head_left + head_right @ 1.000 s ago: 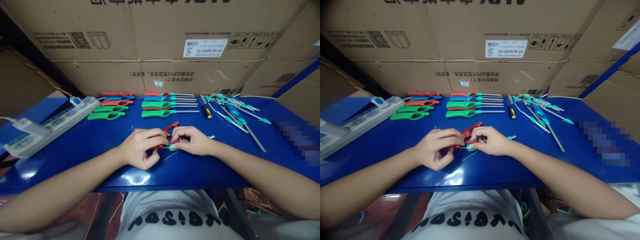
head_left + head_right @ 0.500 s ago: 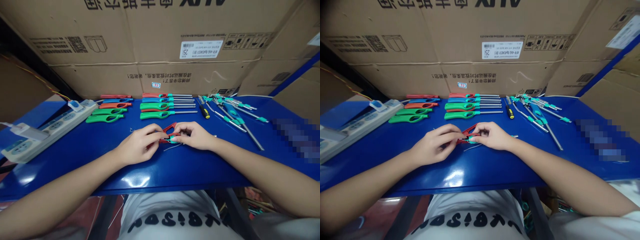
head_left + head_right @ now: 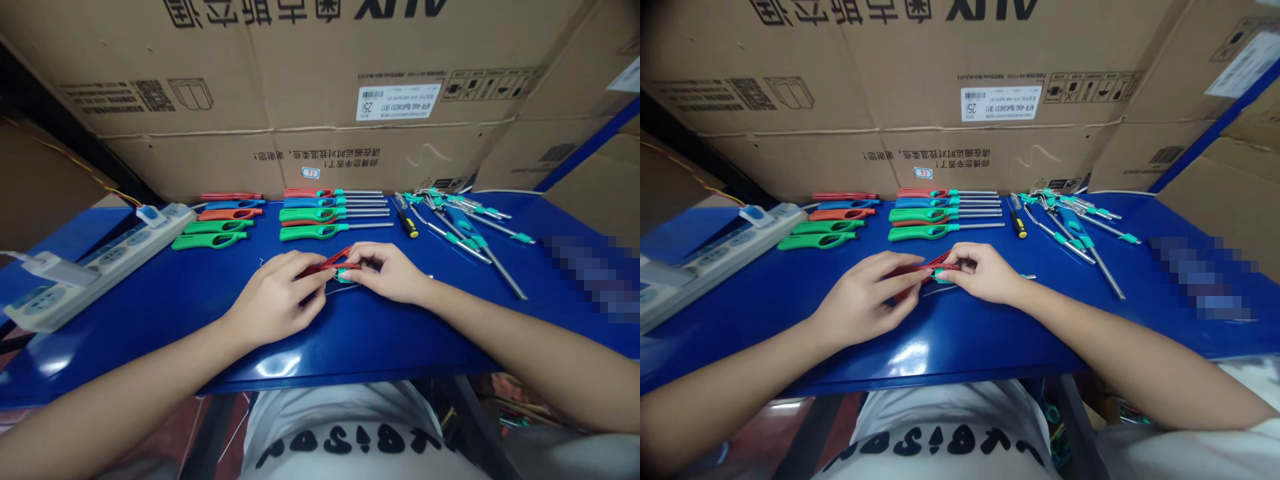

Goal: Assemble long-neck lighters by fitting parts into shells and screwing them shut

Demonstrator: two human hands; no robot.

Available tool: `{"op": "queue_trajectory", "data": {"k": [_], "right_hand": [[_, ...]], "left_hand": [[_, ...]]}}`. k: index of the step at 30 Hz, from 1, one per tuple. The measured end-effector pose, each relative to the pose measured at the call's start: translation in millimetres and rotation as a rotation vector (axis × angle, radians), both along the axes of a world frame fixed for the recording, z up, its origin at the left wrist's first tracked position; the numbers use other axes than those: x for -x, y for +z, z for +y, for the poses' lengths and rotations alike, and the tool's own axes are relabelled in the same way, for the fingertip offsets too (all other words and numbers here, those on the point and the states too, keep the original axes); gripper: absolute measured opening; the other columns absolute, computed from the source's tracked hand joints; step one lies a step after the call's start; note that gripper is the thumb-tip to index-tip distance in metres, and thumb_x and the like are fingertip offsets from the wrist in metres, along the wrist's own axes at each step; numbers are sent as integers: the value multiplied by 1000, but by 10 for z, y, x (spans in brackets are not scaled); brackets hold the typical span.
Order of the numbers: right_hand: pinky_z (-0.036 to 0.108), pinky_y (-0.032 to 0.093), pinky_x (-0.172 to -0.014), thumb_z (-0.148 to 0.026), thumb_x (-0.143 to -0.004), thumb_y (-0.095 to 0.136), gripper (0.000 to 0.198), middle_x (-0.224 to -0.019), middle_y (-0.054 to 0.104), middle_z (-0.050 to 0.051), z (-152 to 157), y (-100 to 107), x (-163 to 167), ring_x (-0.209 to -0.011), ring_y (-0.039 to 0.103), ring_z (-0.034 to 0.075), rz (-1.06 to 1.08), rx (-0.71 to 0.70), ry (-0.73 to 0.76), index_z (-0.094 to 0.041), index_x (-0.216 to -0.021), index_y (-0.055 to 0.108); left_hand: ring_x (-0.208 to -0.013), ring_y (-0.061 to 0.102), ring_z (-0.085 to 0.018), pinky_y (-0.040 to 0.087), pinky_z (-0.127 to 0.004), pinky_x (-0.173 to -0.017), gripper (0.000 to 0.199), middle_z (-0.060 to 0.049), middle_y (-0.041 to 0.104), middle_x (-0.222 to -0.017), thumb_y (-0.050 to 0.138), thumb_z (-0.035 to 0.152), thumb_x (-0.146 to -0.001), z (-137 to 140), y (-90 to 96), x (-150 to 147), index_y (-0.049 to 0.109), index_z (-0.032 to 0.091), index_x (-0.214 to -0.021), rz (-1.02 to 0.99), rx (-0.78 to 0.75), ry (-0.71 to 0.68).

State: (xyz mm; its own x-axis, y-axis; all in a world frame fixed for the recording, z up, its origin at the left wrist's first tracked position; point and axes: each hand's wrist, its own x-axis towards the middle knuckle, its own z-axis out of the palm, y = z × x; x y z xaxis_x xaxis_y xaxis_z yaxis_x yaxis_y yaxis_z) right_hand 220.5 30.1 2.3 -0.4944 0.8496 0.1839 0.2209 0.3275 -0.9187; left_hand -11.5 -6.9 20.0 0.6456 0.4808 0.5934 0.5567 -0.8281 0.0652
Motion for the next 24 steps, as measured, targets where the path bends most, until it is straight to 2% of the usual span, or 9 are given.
{"op": "queue_trajectory", "data": {"k": [4,9,13,18,24], "right_hand": [[25,31,-52,-51,-81,73,37,-77,58,0,-8,0,16,-58,38,8,-2,-5,-6,-16,-78,64],[25,32,-52,-50,-82,73,36,-79,58,1,-20,-4,35,-58,38,8,6,-39,-6,-16,-76,63],[24,33,-52,-46,-83,73,32,-80,59,1,-33,-16,50,-57,38,7,0,-50,8,-16,-77,63],[24,31,-51,-48,-80,74,34,-77,58,0,-32,-9,52,-55,37,7,-15,2,17,-16,-76,63],[24,32,-52,-49,-78,75,35,-70,57,-1,-4,3,37,-56,40,8,-45,85,28,-15,-78,66]], "left_hand": [[-97,68,-29,56,-45,-82,25,-15,71,-117,59,18,-93,-57,6,-20,73,15,-114,75,-54,81],[-98,67,-26,53,-41,-82,24,-12,72,-117,56,17,-97,-66,-8,1,72,17,-116,132,-86,111],[-94,68,-23,51,-36,-76,21,-8,75,-112,58,19,-98,-54,-2,15,72,18,-114,140,-109,106],[-90,69,-22,49,-34,-73,18,-6,76,-109,58,18,-97,-52,16,20,73,19,-109,129,-145,104],[-90,69,-22,47,-35,-72,19,-6,77,-109,57,17,-98,-33,-7,15,70,15,-111,129,-115,100]]}}
